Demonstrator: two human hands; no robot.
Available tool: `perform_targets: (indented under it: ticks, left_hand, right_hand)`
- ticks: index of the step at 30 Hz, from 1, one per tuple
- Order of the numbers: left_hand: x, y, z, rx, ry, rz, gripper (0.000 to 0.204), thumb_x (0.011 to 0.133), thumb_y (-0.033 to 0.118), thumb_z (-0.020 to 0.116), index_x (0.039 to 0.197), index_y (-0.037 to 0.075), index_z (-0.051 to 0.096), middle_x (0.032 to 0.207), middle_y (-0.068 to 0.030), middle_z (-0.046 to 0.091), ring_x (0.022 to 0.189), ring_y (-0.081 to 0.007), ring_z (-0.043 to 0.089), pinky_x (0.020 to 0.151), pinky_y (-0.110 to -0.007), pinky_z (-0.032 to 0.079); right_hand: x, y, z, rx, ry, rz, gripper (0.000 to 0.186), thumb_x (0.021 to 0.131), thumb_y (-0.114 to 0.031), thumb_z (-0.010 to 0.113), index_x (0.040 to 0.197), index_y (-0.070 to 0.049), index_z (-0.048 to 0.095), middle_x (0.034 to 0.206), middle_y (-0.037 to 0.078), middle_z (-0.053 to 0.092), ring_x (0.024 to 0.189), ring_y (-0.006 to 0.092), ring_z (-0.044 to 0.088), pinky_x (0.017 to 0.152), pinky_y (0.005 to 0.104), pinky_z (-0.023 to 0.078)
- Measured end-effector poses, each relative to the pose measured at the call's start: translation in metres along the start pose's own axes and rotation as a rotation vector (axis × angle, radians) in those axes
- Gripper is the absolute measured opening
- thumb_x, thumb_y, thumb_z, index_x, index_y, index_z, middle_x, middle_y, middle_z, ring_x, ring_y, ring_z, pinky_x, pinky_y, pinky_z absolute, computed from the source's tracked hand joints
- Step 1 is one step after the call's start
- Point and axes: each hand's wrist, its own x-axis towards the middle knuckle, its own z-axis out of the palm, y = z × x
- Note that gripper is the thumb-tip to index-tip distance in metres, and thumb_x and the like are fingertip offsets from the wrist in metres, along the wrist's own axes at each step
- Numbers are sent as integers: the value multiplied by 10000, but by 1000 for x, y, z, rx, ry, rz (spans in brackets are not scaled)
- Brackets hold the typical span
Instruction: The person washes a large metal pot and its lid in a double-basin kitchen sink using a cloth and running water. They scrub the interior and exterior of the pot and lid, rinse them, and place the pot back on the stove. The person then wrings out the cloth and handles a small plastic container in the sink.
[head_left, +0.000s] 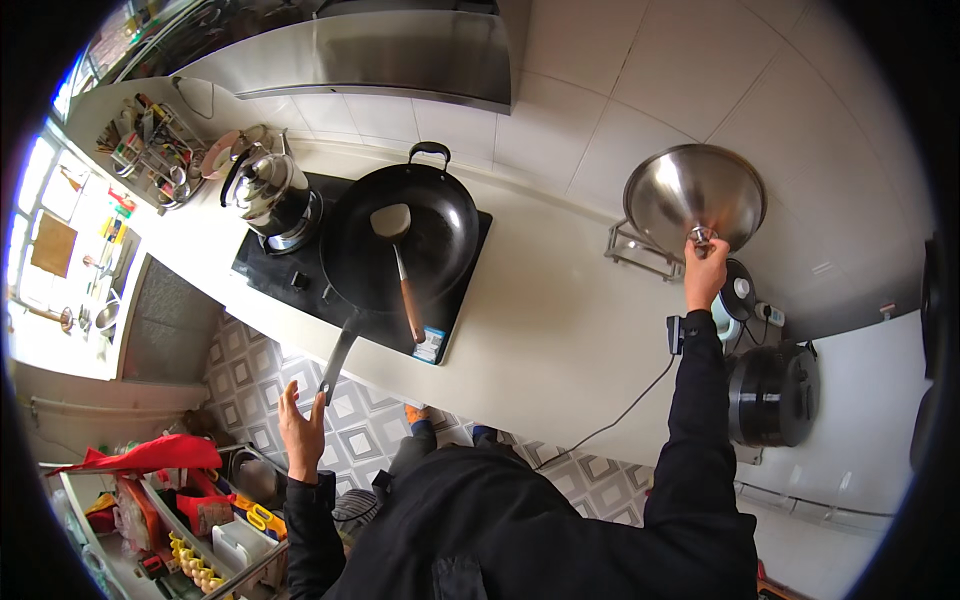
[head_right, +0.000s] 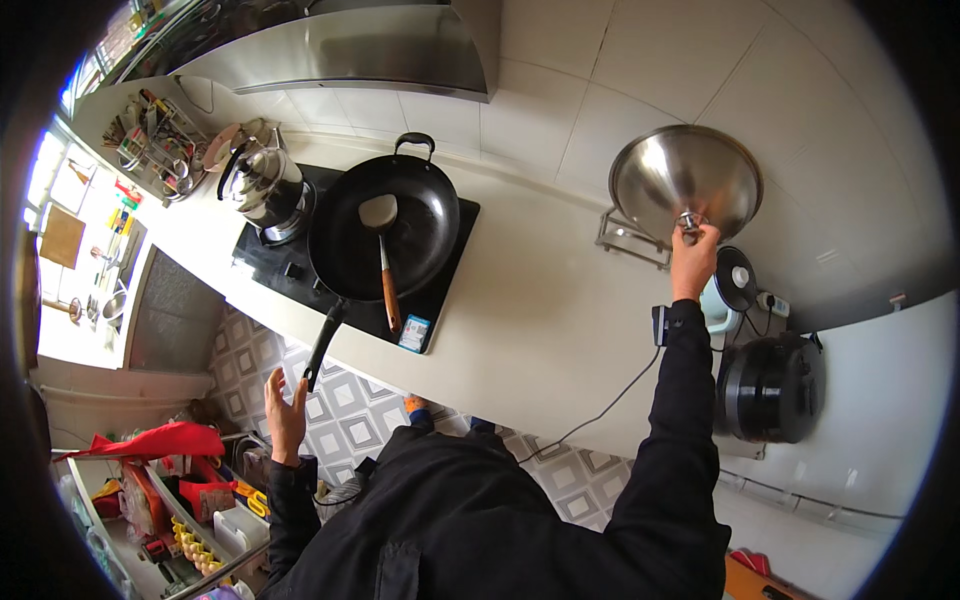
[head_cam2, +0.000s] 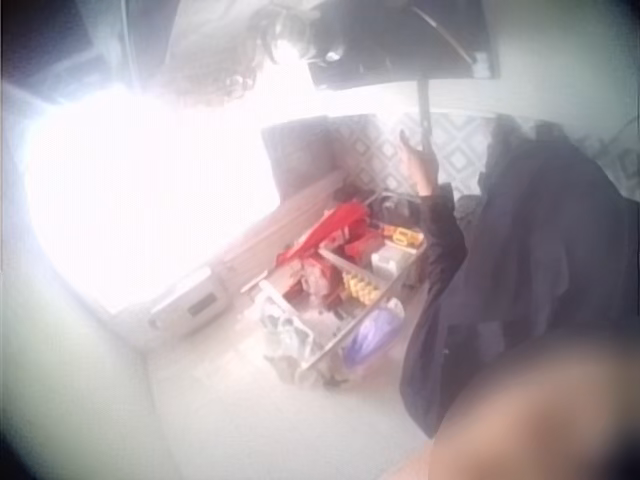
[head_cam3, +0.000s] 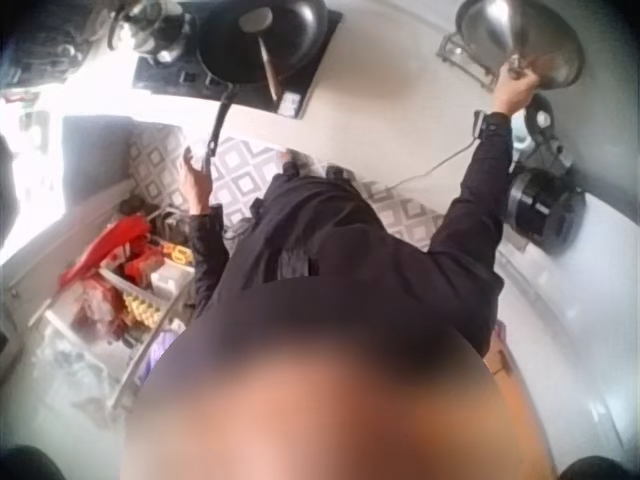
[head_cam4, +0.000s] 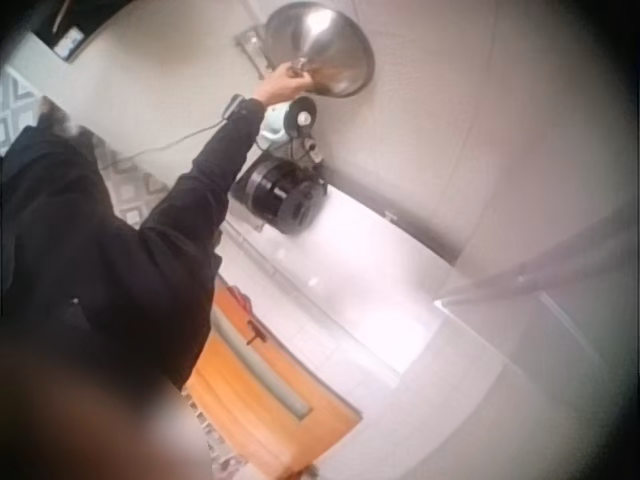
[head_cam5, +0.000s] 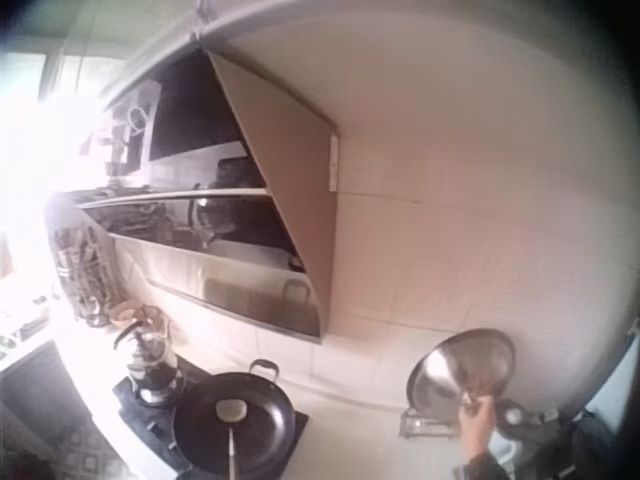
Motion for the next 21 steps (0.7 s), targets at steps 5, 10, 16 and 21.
perform_targets:
  ticks: [5, 10, 16, 21]
  left_hand:
    - [6, 8, -1, -64, 29, 56, 566, 926, 241, 720, 1383, 15, 474, 1264, -208, 578, 1168, -341, 581, 982, -434, 483]
    - [17, 14, -17, -139, 116, 182, 441, 928, 135, 700, 1319, 20, 534, 1260, -186, 591, 1184, -339, 582, 1000, -422, 480]
    - [29, 49, -27, -346, 72, 343, 319, 877, -3, 686, 1186, -3, 604, 1206, -169, 646, 1128, -299, 629, 979, -376, 490]
    - [40, 92, -18, -628, -272, 299, 299, 923, 56, 654, 1210, -18, 616, 1188, -149, 662, 1078, -274, 662, 928, -332, 500]
  right_hand:
    - [11, -31, -27, -15, 78, -16, 374, 830, -227, 777, 1052, -70, 520, 945, 140, 702, 833, 288, 705, 752, 402, 544]
    - [10, -67, -55, 63, 128, -18, 415, 844, -254, 794, 1109, -68, 534, 953, 128, 699, 848, 253, 701, 789, 371, 542]
    - [-35, -112, -105, 335, 137, -30, 407, 873, -137, 780, 1155, -24, 510, 984, 100, 657, 862, 174, 665, 787, 310, 530]
    - [-116, -156, -162, 802, -195, 122, 467, 939, -78, 688, 1321, 13, 435, 1217, 111, 581, 1176, 183, 568, 997, 307, 457]
